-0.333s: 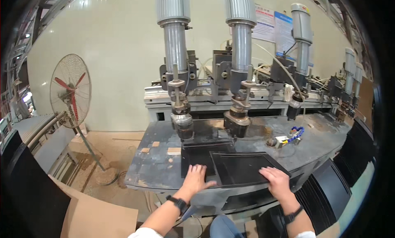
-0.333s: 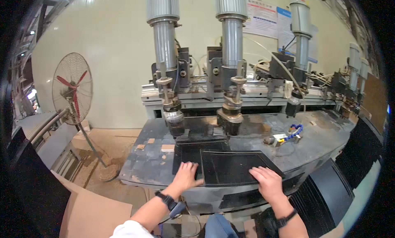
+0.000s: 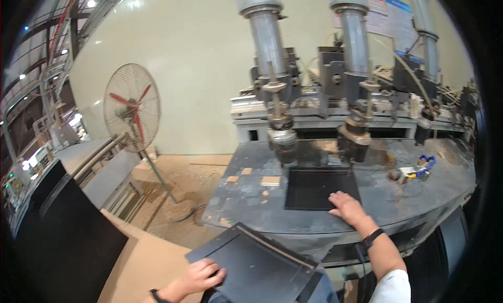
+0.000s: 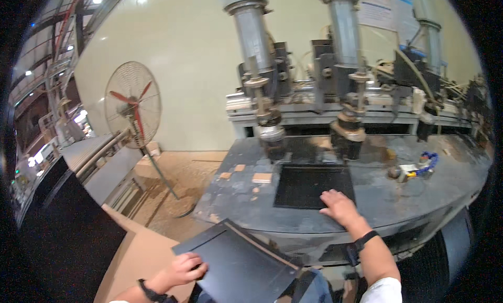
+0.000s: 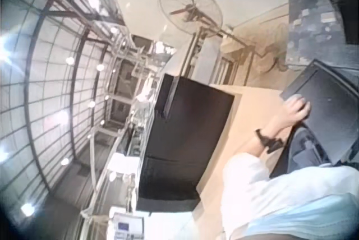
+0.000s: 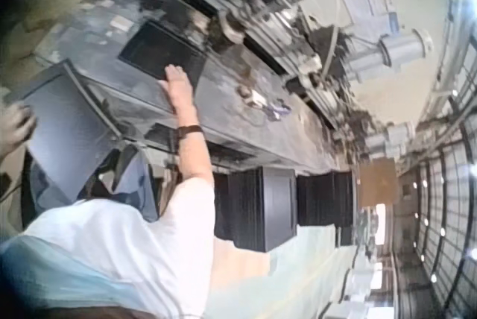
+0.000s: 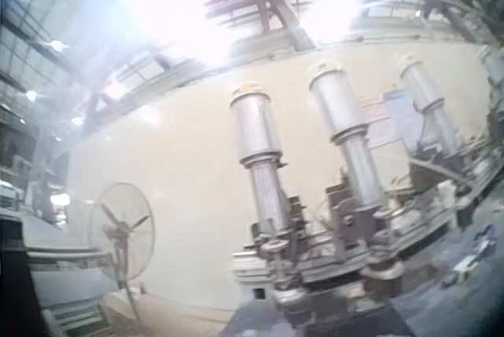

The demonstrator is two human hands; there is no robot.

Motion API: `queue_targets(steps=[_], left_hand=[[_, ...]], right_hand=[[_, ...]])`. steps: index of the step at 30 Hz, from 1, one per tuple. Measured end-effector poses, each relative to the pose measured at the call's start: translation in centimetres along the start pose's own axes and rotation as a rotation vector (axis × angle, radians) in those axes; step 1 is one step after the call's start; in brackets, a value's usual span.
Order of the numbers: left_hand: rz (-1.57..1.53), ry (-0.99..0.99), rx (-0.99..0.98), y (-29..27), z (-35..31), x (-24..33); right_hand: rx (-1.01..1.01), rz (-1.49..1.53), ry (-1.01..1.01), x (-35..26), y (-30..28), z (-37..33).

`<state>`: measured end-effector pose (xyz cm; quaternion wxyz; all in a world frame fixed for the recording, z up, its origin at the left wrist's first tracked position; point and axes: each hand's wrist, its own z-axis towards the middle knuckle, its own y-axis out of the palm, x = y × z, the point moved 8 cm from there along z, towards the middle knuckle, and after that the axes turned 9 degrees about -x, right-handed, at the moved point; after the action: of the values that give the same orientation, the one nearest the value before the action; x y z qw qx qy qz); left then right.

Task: The person moves a stack of black panels to the side, then repeatedly places individual panels onto a machine bed for processing before stacking them on a table.

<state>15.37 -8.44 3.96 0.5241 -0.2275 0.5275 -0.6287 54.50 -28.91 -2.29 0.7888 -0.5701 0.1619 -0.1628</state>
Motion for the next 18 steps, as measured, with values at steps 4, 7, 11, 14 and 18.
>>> queue_targets(steps=[4,7,11,14,18], left_hand=[[0.349,-0.283,-0.068,-9.8,-9.1,-3.2],[0.673,-0.532,-0.086,-17.8,-13.8,-8.6],[0.989,-0.894,-0.071,-27.0,-21.4,-17.4],[1.112,-1.148,-0.072,-31.1,-29.7,-24.3],[1.054,-1.500,-0.287,-30.6,-38.7,-29.2]], right_hand=[[0.026,0.113,-0.090,-1.8,-0.4,3.7],[0.020,0.109,-0.071,-0.4,0.9,3.0],[0.010,0.052,0.085,1.8,2.1,2.6],[0.094,0.140,0.118,-0.5,-1.5,2.9],[0.325,-0.043,0.159,0.7,-8.7,-3.4]])
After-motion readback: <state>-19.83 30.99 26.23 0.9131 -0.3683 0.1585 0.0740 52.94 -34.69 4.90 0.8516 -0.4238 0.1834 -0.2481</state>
